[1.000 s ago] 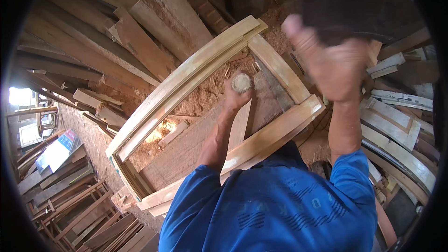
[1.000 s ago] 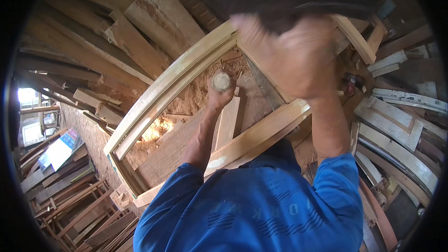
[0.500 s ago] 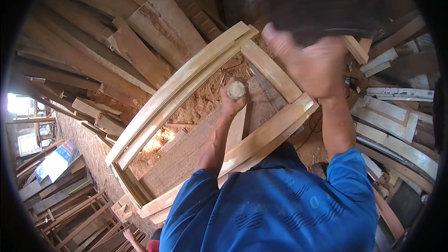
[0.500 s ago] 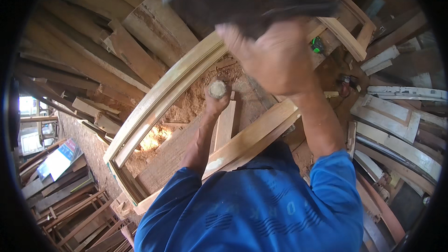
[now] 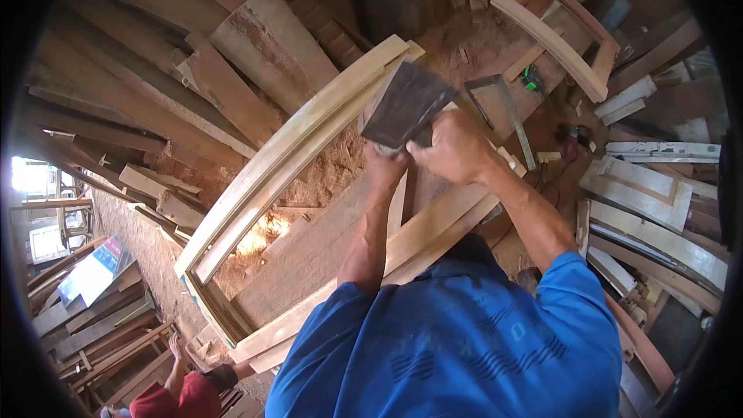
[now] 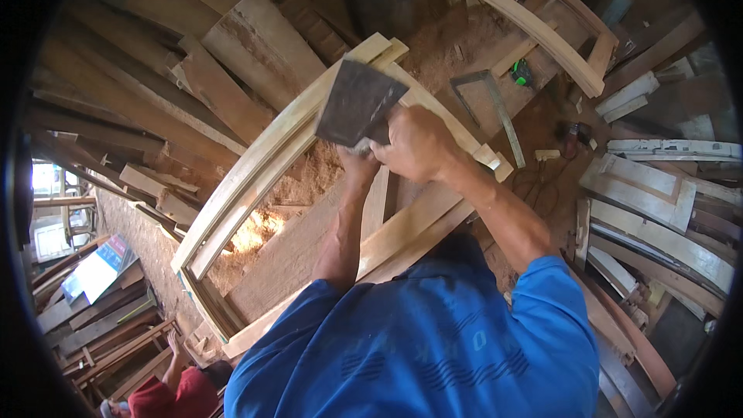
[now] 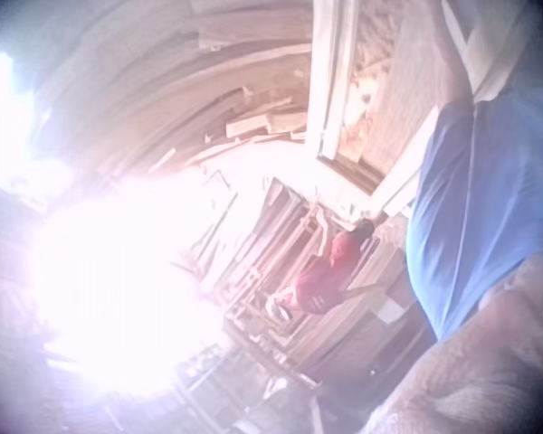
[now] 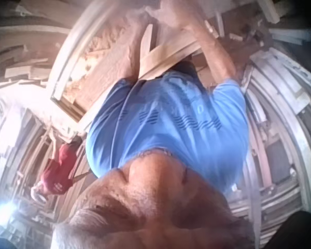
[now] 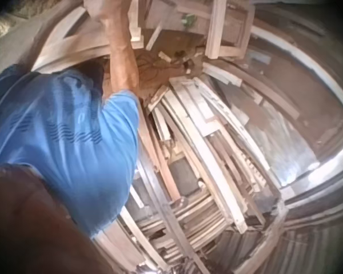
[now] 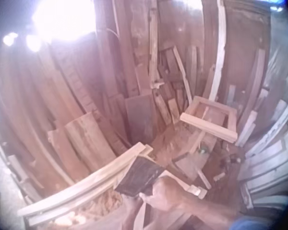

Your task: The person measures a wooden frame with a measuring tape and then uses an axe as a mallet to drive a wooden peg into a joint.

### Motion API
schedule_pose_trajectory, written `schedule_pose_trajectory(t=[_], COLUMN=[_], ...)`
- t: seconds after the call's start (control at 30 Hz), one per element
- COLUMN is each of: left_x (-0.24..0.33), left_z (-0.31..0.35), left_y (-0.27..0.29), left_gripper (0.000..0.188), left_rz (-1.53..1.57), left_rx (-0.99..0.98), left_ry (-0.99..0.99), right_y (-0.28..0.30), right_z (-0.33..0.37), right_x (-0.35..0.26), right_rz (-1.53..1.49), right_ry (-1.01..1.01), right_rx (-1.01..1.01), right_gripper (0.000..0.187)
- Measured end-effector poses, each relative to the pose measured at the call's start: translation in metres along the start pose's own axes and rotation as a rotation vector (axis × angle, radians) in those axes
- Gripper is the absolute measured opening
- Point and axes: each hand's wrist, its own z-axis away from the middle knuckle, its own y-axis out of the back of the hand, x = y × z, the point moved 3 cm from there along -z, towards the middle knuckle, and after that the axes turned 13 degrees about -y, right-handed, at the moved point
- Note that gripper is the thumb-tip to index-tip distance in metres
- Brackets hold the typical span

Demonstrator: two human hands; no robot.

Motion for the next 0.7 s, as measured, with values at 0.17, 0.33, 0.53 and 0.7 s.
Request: schedule_pose_trajectory(t=[0.17,0.33,0.53,0.7], left_x=[-0.026,0.002,0.007,0.007], left_z=[0.016,0.011,0.016,0.003], left_y=[0.008,0.01,-0.001,0.013], left_gripper=[0.025,0.008,0.046,0.047], left_rz=[0.053,0.064,0.277,0.548], left_rx=[0.011,-0.075,-0.145,-0.598], left_ry=[0.342,0.217,0.327,0.169], right_y=[0.057,0.077,0.009,-0.008], right_z=[-0.002,0.007,0.012,0.044], right_x=[-0.055,-0.064,0.017,0.0], right_rz=[-0.281,-0.198,0.495,-0.175], right_ry=[0.101,0.364,-0.115,0.311], right_rx=[0.107,0.49,-0.183,0.092], right_gripper=[0.027,0.022,0.016,0.032])
